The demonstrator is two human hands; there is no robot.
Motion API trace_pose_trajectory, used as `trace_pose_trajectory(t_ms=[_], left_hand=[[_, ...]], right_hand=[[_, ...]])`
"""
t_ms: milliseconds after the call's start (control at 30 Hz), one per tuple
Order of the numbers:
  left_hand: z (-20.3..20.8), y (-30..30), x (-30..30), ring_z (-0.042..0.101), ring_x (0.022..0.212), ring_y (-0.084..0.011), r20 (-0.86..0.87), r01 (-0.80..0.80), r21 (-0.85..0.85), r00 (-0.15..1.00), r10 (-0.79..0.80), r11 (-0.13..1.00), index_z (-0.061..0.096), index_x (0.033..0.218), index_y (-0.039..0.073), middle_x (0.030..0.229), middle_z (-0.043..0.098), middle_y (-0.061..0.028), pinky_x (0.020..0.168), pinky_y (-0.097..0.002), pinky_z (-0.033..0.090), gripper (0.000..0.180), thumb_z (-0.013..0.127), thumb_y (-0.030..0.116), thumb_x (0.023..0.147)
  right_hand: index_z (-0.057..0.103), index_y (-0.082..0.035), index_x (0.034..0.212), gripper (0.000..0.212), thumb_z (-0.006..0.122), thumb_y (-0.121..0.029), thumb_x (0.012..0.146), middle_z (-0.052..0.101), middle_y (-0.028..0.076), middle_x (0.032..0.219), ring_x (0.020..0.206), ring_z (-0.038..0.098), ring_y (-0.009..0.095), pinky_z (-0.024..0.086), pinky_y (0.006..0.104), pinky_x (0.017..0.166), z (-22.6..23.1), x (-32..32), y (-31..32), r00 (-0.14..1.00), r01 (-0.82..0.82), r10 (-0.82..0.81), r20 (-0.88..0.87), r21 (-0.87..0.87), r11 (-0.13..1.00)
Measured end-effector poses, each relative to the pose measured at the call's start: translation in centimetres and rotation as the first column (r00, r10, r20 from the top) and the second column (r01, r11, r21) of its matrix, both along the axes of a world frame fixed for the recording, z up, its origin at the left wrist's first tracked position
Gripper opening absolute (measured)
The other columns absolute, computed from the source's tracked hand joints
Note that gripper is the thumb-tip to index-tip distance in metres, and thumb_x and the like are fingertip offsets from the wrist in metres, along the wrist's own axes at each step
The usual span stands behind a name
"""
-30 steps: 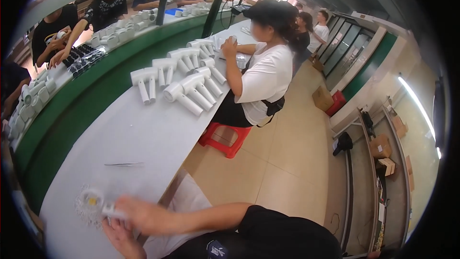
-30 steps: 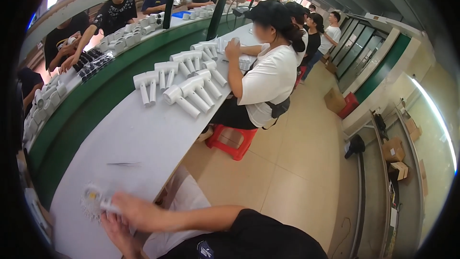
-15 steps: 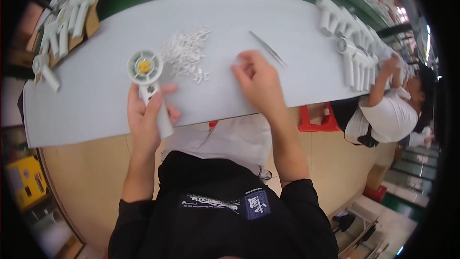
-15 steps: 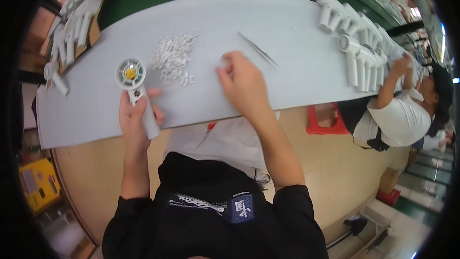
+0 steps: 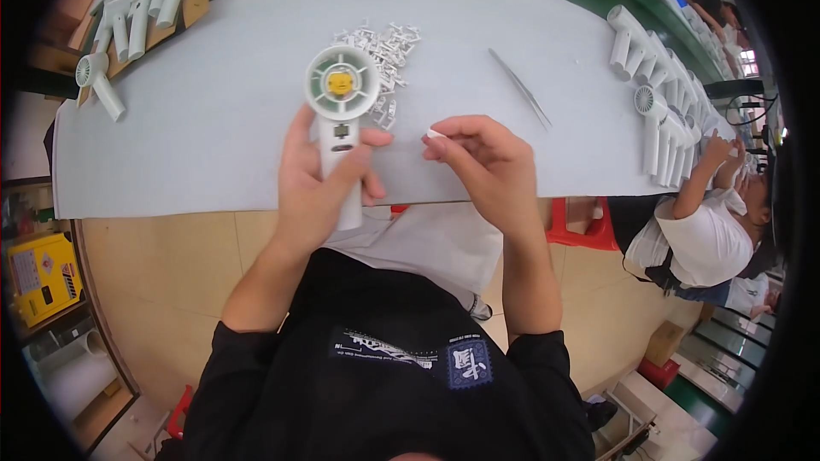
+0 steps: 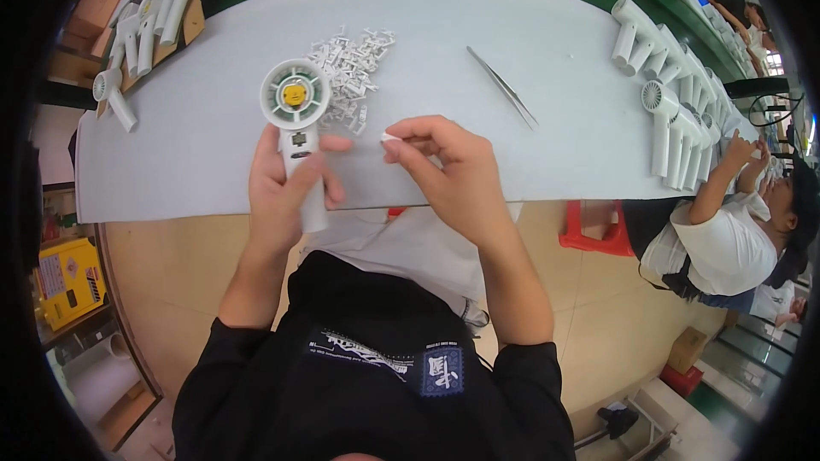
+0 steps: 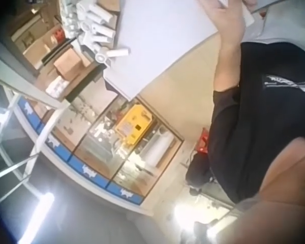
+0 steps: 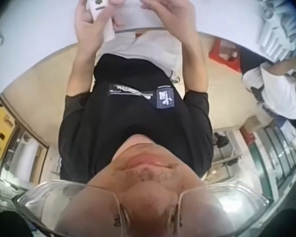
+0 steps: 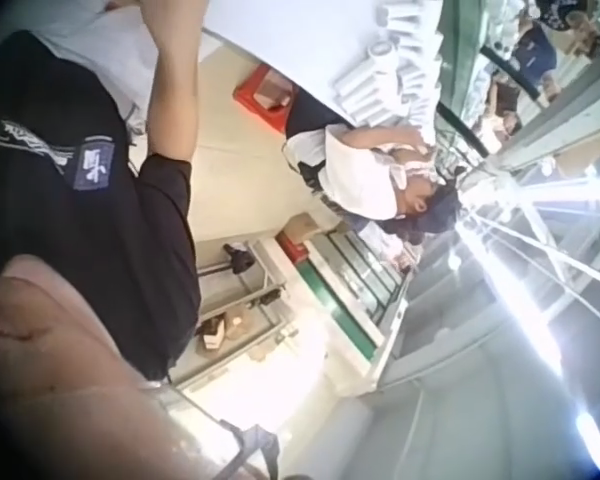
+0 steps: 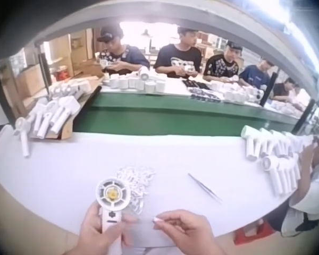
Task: Assembling the components of small portable hand fans at a factory workstation.
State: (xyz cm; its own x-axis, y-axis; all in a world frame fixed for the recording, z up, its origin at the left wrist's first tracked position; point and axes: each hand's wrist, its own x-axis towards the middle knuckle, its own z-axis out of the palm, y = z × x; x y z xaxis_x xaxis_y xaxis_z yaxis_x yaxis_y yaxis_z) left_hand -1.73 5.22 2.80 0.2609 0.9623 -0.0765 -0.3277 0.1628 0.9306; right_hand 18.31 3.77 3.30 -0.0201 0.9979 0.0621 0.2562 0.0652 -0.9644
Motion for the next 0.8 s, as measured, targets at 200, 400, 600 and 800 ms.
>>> trace_pose_trajectory(t_ms=[200, 400, 600, 800], left_hand=[[2.3, -0.6, 2.7, 0.062, 0.067, -0.0158, 0.034, 0.177, -0.07, 0.984, -0.175, 0.982, 0.007, 0.14, 0.001, 0.102, 0.06, -0.0158, 0.055, -0.0267, 0.052, 0.075, 0.055, -0.007, 0.084], [3.1, -1.2, 3.4, 0.062, 0.072, -0.0164, 0.106, 0.26, -0.044, 0.961, -0.254, 0.965, 0.012, 0.142, 0.004, 0.11, 0.056, -0.0141, 0.056, -0.0266, 0.052, 0.076, 0.056, -0.008, 0.081], [3.2, -1.5, 3.4, 0.063, 0.072, -0.017, 0.14, 0.283, -0.058, 0.952, -0.273, 0.957, 0.01, 0.144, 0.005, 0.115, 0.055, -0.0165, 0.056, -0.0268, 0.052, 0.078, 0.054, -0.009, 0.08], [3.9, -1.8, 3.4, 0.063, 0.065, -0.0192, 0.202, 0.281, -0.04, 0.942, -0.268, 0.959, 0.019, 0.138, -0.004, 0.116, 0.053, -0.0237, 0.051, -0.0251, 0.053, 0.068, 0.056, -0.005, 0.081]], right_hand=[[0.06, 0.006, 0.101, 0.016, 0.059, 0.007, 0.085, 0.067, 0.009, 0.099, 0.091, 0.065, 0.015, 0.054, 0.0245, 0.077, 2.5, -0.4, -2.8, 0.885, -0.009, -0.046, -0.464, -0.117, 0.993], [0.062, 0.004, 0.104, 0.02, 0.062, 0.005, 0.084, 0.069, 0.012, 0.095, 0.083, 0.068, 0.016, 0.055, 0.0251, 0.068, 2.8, 0.0, -3.4, 0.957, -0.002, 0.0, -0.29, -0.005, 1.0], [0.064, 0.004, 0.095, 0.015, 0.065, 0.005, 0.08, 0.069, 0.012, 0.088, 0.078, 0.07, 0.02, 0.054, 0.0266, 0.066, 3.4, 0.1, -4.0, 0.999, 0.012, -0.009, -0.037, 0.096, 0.995], [0.065, 0.002, 0.09, 0.017, 0.069, 0.007, 0.074, 0.068, 0.013, 0.087, 0.078, 0.067, 0.019, 0.053, 0.0278, 0.069, 3.7, 0.7, -4.3, 0.991, 0.089, -0.061, -0.12, 0.246, 0.965]])
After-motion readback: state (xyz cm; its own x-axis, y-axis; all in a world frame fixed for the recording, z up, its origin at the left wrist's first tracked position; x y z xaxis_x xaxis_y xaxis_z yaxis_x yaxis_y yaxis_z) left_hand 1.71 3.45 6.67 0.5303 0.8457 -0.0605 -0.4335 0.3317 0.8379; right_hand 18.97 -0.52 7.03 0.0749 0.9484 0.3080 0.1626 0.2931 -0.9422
